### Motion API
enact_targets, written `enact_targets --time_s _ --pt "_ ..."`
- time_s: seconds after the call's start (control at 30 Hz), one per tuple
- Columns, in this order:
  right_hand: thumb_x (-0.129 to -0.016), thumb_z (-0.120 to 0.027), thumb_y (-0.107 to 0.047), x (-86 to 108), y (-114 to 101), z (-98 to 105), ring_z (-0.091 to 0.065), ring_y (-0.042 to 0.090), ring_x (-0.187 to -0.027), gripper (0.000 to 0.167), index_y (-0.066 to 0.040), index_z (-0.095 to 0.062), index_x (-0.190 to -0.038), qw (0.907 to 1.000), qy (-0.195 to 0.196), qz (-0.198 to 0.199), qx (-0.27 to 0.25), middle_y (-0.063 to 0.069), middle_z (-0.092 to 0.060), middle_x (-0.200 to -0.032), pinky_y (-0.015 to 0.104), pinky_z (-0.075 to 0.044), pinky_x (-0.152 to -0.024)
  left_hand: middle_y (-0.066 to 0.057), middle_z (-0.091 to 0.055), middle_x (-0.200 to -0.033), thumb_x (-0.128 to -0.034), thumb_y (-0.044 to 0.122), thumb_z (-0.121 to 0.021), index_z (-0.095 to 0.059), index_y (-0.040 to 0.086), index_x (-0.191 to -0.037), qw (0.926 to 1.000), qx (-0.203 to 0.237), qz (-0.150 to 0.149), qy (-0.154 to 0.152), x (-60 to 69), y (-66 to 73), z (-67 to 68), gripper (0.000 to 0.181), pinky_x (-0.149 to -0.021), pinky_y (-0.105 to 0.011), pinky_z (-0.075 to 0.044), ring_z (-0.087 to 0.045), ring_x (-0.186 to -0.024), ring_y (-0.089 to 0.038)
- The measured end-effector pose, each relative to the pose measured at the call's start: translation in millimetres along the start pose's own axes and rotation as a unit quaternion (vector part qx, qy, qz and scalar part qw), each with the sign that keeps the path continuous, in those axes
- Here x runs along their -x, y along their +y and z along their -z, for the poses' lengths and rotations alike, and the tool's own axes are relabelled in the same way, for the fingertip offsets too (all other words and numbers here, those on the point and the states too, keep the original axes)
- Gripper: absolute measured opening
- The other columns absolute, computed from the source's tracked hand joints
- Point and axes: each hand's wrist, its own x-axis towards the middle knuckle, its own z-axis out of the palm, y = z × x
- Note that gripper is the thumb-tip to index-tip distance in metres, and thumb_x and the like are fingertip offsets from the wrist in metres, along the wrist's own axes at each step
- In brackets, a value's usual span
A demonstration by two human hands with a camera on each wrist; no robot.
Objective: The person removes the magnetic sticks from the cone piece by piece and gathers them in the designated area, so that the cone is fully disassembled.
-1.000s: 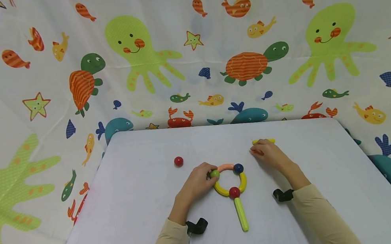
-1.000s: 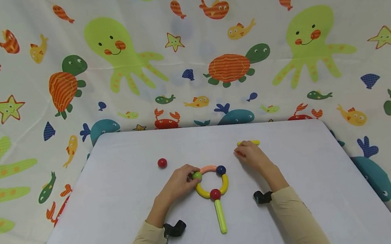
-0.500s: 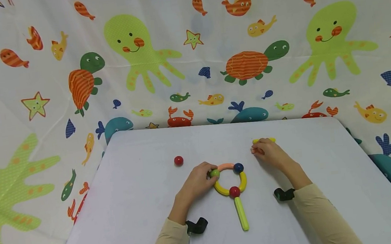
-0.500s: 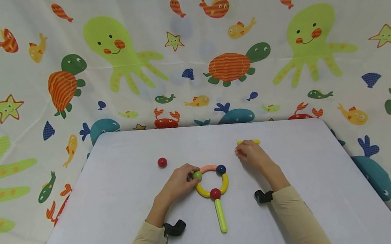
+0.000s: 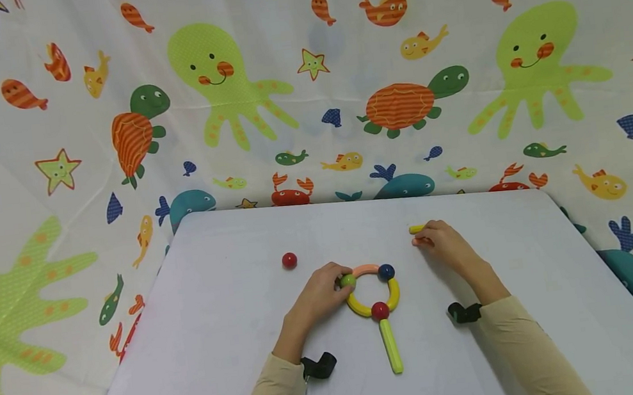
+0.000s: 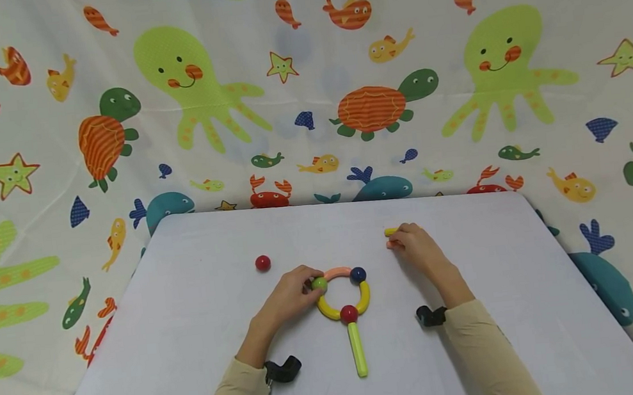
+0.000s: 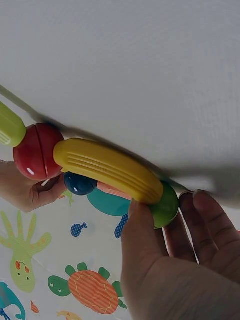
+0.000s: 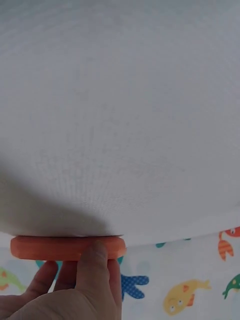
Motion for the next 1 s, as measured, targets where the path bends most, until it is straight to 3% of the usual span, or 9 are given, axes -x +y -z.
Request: enact_targets --time_s 0.27,0.77,1.0 --pt "-0.088 -0.075 -0.008 -3.2 1.6 -0.5 -0.059 0.031 -0.100 0.021 0.002 -0.075 -0.107 0.9996 0.015 0.001 0.023 0.015 -0.067 -0.103 0.047 -0.055 -0.095 -0.001 -0.066 -0.118 -0.0946 0.027 -0.068 -0.066 0.014 -0.128 1.0000 0.005 0.000 -0.003 0.4 0.2 -0.2 0.036 -0.088 -0.029 -0.055 -0.058 -0.097 -0.013" --pt "-0.087 -0.075 -0.006 -8.4 4.7 -2.6 -0.060 0.032 -0.096 0.016 0.003 -0.076 -0.100 0.9985 0.046 0.026 0.012 0.015 -0.067 -0.099 0.047 -0.055 -0.091 -0.001 -0.066 -0.117 -0.0948 0.027 -0.068 -0.067 0.014 -0.128 1.0000 0.006 -0.002 0.000 0.6 -0.1 -0.7 0.035 -0.088 -0.029 -0.054 -0.057 -0.096 -0.013" --pt "-0.088 -0.074 -0.006 -8.6 3.7 -3.7 -0.059 0.031 -0.099 0.016 0.002 -0.075 -0.102 0.9993 0.036 0.006 0.001 0.015 -0.066 -0.101 0.047 -0.055 -0.094 -0.001 -0.066 -0.116 -0.0948 0.027 -0.068 -0.067 0.014 -0.128 1.0000 0.004 -0.002 -0.002 0.8 0.3 -0.3 0.035 -0.087 -0.028 -0.054 -0.057 -0.095 -0.012"
